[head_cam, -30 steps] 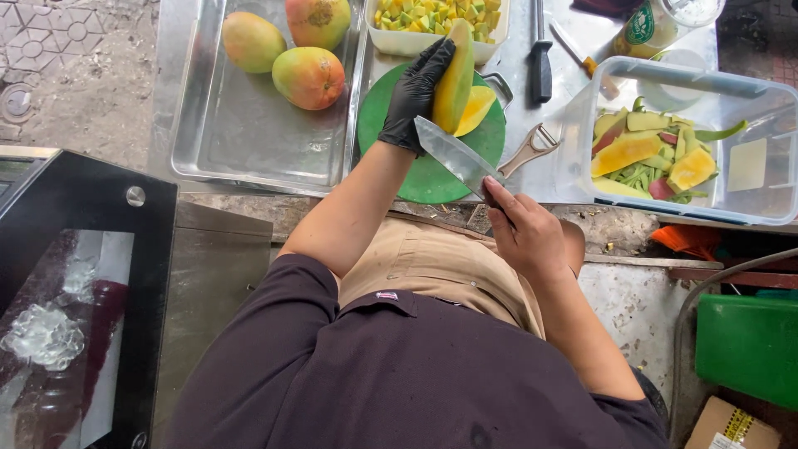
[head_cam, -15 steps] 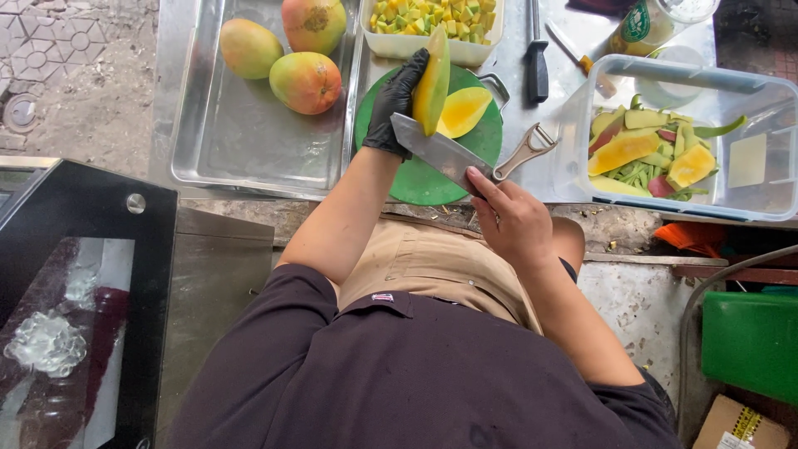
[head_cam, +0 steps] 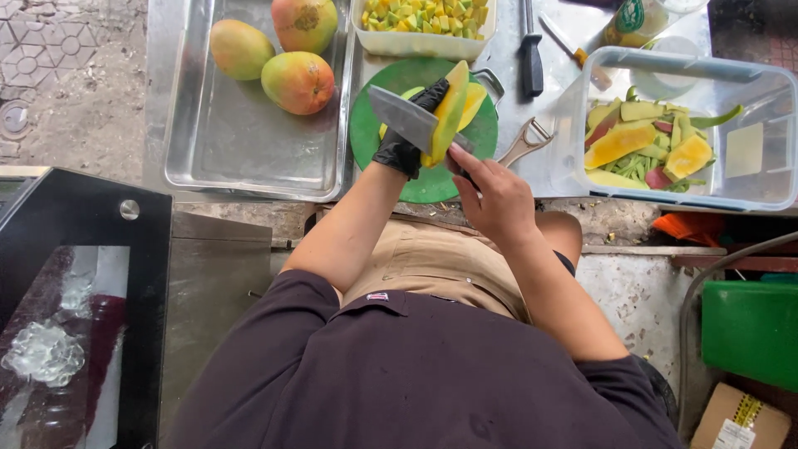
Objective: Cutting and dicing mangoes into small pieces on a cutting board.
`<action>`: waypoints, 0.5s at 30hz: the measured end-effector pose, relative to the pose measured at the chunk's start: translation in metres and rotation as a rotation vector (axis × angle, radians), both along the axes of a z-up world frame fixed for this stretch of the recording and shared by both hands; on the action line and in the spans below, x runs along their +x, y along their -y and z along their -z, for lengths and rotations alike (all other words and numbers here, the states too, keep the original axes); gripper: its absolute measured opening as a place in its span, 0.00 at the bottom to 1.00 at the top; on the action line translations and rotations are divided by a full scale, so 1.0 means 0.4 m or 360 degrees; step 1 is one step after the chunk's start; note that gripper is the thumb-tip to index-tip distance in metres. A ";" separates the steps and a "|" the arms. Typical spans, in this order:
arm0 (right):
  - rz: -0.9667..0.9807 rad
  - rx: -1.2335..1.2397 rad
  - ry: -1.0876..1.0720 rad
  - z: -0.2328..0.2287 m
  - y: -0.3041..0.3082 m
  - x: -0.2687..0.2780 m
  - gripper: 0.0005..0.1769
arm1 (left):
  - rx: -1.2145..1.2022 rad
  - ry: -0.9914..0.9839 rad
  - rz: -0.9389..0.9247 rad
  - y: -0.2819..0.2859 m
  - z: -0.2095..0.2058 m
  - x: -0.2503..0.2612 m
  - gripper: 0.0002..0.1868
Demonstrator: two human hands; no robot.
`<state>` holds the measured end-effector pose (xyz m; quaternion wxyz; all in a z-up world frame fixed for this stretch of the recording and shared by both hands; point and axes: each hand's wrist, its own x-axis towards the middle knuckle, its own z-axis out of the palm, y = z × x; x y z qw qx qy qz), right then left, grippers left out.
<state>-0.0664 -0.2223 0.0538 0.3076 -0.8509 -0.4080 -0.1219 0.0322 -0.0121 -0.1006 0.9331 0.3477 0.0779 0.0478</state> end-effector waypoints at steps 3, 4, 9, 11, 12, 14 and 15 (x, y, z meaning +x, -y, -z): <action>0.0001 -0.0041 -0.0033 -0.003 -0.002 0.006 0.26 | -0.0208 -0.0057 0.0089 -0.001 -0.042 -0.035 0.18; 0.0002 -0.0038 -0.0029 0.006 0.011 0.010 0.26 | -0.0205 -0.0053 0.0089 -0.009 -0.047 -0.042 0.18; 0.0068 -0.0026 -0.0175 0.042 0.030 0.035 0.29 | -0.0247 -0.0081 0.0110 -0.036 -0.028 -0.061 0.17; 0.0104 -0.0095 -0.0237 0.039 0.024 0.056 0.33 | -0.0247 -0.0049 0.0113 -0.011 -0.009 -0.063 0.17; 0.0130 -0.0162 -0.0283 0.035 0.022 0.071 0.37 | -0.0245 0.0000 0.0109 0.001 -0.003 -0.059 0.17; 0.0137 -0.0234 -0.0374 0.019 0.009 0.084 0.38 | -0.0326 -0.0055 0.0154 -0.006 0.031 -0.053 0.17; 0.0136 -0.0306 -0.0463 0.011 0.001 0.092 0.39 | -0.0405 -0.0108 0.0193 -0.011 0.046 -0.049 0.18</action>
